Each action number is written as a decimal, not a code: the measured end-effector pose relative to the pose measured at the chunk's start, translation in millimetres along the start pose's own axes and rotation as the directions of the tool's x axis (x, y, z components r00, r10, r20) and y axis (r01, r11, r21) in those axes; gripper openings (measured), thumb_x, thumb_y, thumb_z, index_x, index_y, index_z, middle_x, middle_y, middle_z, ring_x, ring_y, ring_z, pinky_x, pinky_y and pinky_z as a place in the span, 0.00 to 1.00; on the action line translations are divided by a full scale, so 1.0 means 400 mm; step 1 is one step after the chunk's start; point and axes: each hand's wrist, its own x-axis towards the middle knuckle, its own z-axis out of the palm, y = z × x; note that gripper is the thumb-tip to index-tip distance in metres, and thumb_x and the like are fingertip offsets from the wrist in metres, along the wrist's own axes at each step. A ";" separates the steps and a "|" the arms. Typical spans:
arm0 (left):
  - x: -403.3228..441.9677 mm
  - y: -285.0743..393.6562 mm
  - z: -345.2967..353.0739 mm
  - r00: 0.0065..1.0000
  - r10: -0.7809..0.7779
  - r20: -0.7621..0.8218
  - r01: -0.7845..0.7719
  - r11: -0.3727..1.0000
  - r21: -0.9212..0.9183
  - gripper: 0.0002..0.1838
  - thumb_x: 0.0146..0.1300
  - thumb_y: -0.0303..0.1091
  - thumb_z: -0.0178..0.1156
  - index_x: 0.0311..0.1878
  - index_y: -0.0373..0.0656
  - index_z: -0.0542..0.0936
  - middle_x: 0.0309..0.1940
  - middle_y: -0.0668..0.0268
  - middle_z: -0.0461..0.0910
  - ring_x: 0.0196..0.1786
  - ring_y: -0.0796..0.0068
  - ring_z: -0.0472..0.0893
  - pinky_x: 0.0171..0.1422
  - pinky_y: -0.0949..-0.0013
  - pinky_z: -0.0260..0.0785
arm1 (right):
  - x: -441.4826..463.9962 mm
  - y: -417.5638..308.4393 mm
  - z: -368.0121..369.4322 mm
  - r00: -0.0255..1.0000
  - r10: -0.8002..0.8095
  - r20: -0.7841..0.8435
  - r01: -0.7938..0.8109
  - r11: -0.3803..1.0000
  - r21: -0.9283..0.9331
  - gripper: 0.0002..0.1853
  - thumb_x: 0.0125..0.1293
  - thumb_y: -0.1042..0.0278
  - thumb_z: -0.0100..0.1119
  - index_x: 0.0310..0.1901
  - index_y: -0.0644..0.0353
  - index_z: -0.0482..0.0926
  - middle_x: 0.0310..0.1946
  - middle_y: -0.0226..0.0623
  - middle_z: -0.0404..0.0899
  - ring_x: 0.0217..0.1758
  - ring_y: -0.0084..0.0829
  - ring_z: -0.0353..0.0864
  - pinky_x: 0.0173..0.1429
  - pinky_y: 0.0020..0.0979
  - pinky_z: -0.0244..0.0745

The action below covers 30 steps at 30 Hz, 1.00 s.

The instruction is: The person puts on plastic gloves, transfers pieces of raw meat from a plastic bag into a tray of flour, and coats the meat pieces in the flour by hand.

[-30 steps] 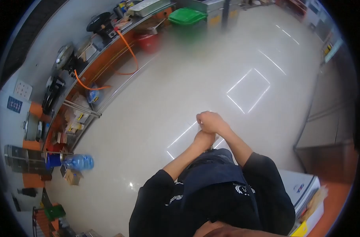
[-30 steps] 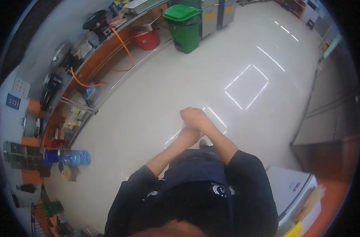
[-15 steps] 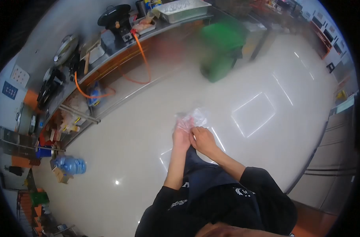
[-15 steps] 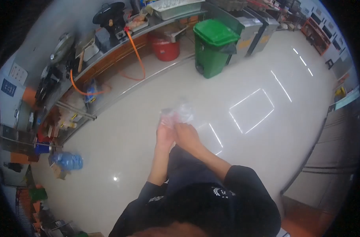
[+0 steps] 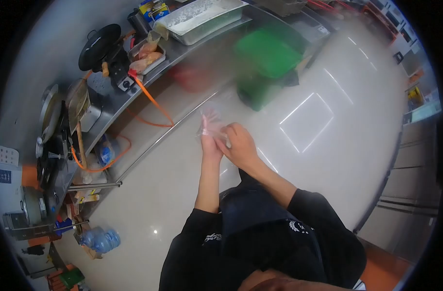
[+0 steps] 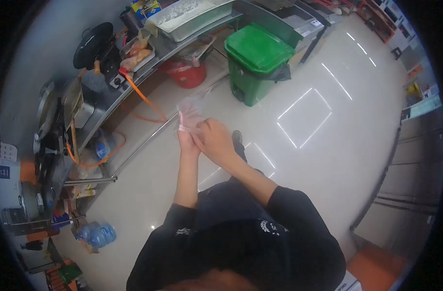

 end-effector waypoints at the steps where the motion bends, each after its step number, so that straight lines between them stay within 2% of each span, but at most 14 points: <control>1: 0.060 0.004 0.015 1.000 0.031 -0.007 -0.031 0.999 0.012 0.25 0.72 0.51 0.45 0.62 0.43 0.68 0.55 0.65 0.72 0.57 0.69 0.72 0.63 0.63 0.64 | 0.051 0.040 0.028 0.997 -0.057 0.061 0.057 0.998 -0.002 0.07 0.53 0.70 0.61 0.33 0.60 0.76 0.33 0.36 0.75 0.35 0.44 0.76 0.44 0.41 0.71; 5: 0.344 0.025 0.009 0.973 0.201 -0.111 -0.186 0.974 0.127 0.25 0.71 0.51 0.47 0.62 0.43 0.68 0.53 0.67 0.73 0.54 0.73 0.73 0.57 0.67 0.67 | 0.280 0.166 0.116 0.987 -0.147 0.059 0.143 0.987 0.074 0.06 0.53 0.73 0.63 0.31 0.60 0.75 0.31 0.37 0.76 0.33 0.41 0.77 0.39 0.38 0.72; 8: 0.528 0.062 0.026 0.896 0.393 -0.204 -0.285 0.865 0.414 0.23 0.72 0.49 0.46 0.62 0.44 0.68 0.55 0.68 0.71 0.58 0.74 0.70 0.60 0.69 0.63 | 0.450 0.237 0.165 0.978 -0.195 0.071 0.178 0.964 0.197 0.06 0.53 0.74 0.63 0.31 0.61 0.76 0.31 0.38 0.77 0.33 0.42 0.77 0.37 0.37 0.72; 11: 0.636 0.151 0.105 0.904 0.354 -0.240 -0.209 0.855 0.475 0.23 0.72 0.49 0.47 0.61 0.44 0.68 0.54 0.67 0.71 0.57 0.74 0.70 0.58 0.69 0.64 | 0.591 0.282 0.203 0.971 -0.228 0.073 0.194 0.927 0.323 0.06 0.53 0.76 0.64 0.33 0.62 0.76 0.31 0.39 0.77 0.33 0.40 0.78 0.37 0.34 0.73; 14: 0.679 0.250 0.250 0.901 0.253 -0.352 -0.222 0.967 0.126 0.22 0.72 0.49 0.47 0.60 0.44 0.68 0.53 0.67 0.71 0.55 0.74 0.70 0.57 0.69 0.64 | 0.739 0.273 0.207 0.976 -0.215 0.027 0.179 0.869 0.462 0.09 0.53 0.78 0.65 0.36 0.63 0.77 0.32 0.40 0.78 0.34 0.37 0.79 0.39 0.32 0.73; 16: 0.685 0.297 0.406 0.818 0.450 -0.358 -0.431 0.892 0.137 0.22 0.72 0.53 0.45 0.54 0.44 0.70 0.44 0.71 0.72 0.43 0.81 0.72 0.48 0.71 0.68 | 0.822 0.238 0.154 0.983 -0.182 -0.014 0.163 0.840 0.517 0.11 0.52 0.79 0.66 0.37 0.64 0.77 0.33 0.42 0.78 0.35 0.36 0.79 0.40 0.32 0.73; 18: 0.698 0.322 0.431 0.863 0.403 -0.306 -0.423 0.906 -0.002 0.20 0.73 0.46 0.46 0.59 0.43 0.67 0.53 0.68 0.71 0.54 0.74 0.71 0.57 0.66 0.66 | 0.905 0.221 0.082 0.934 -0.348 -0.081 0.344 0.816 0.464 0.13 0.52 0.80 0.65 0.40 0.64 0.76 0.34 0.44 0.77 0.35 0.38 0.79 0.40 0.35 0.74; 20: 0.656 0.368 0.545 0.846 0.478 -0.236 -0.483 0.875 0.039 0.18 0.72 0.43 0.47 0.58 0.43 0.67 0.55 0.67 0.69 0.58 0.72 0.70 0.61 0.69 0.64 | 1.001 0.202 0.011 0.859 -0.510 -0.050 0.453 0.710 0.540 0.12 0.54 0.80 0.63 0.40 0.63 0.74 0.35 0.45 0.77 0.35 0.40 0.79 0.39 0.39 0.75; 21: 0.650 0.385 0.571 0.848 0.497 -0.185 -0.498 0.866 0.049 0.19 0.72 0.44 0.47 0.58 0.44 0.68 0.56 0.67 0.69 0.58 0.71 0.69 0.61 0.68 0.63 | 1.030 0.193 -0.003 0.850 -0.521 -0.080 0.475 0.691 0.545 0.15 0.47 0.80 0.65 0.39 0.64 0.76 0.35 0.44 0.78 0.34 0.40 0.79 0.38 0.37 0.76; 22: 0.665 0.399 0.566 0.847 0.509 -0.151 -0.509 0.860 0.044 0.19 0.71 0.46 0.47 0.58 0.45 0.68 0.56 0.67 0.69 0.58 0.71 0.69 0.62 0.66 0.62 | 1.058 0.184 -0.010 0.837 -0.534 -0.120 0.504 0.667 0.549 0.18 0.41 0.79 0.67 0.39 0.66 0.79 0.35 0.42 0.79 0.34 0.40 0.80 0.38 0.35 0.76; 24: 0.724 0.428 0.526 0.850 0.519 -0.088 -0.518 0.855 0.032 0.21 0.70 0.48 0.47 0.59 0.46 0.68 0.56 0.67 0.69 0.59 0.69 0.68 0.62 0.63 0.60 | 1.124 0.182 -0.001 0.790 -0.612 -0.044 0.531 0.647 0.548 0.13 0.49 0.77 0.66 0.38 0.64 0.75 0.33 0.42 0.77 0.33 0.39 0.79 0.36 0.38 0.76; 29: 1.016 0.508 0.331 0.868 0.490 -0.080 -0.495 0.868 -0.049 0.24 0.67 0.53 0.47 0.59 0.50 0.69 0.58 0.67 0.69 0.61 0.66 0.66 0.65 0.56 0.54 | 1.247 0.221 0.151 0.735 -0.672 0.089 0.505 0.631 0.589 0.13 0.49 0.81 0.67 0.37 0.63 0.77 0.31 0.43 0.77 0.32 0.38 0.79 0.33 0.34 0.74; 30: 1.077 0.527 0.298 0.871 0.487 -0.072 -0.491 0.869 -0.066 0.24 0.67 0.54 0.47 0.59 0.51 0.69 0.58 0.67 0.69 0.62 0.65 0.66 0.65 0.55 0.53 | 1.261 0.231 0.206 0.778 -0.619 0.103 0.449 0.664 0.598 0.13 0.49 0.82 0.67 0.38 0.63 0.78 0.32 0.43 0.78 0.32 0.38 0.80 0.34 0.32 0.74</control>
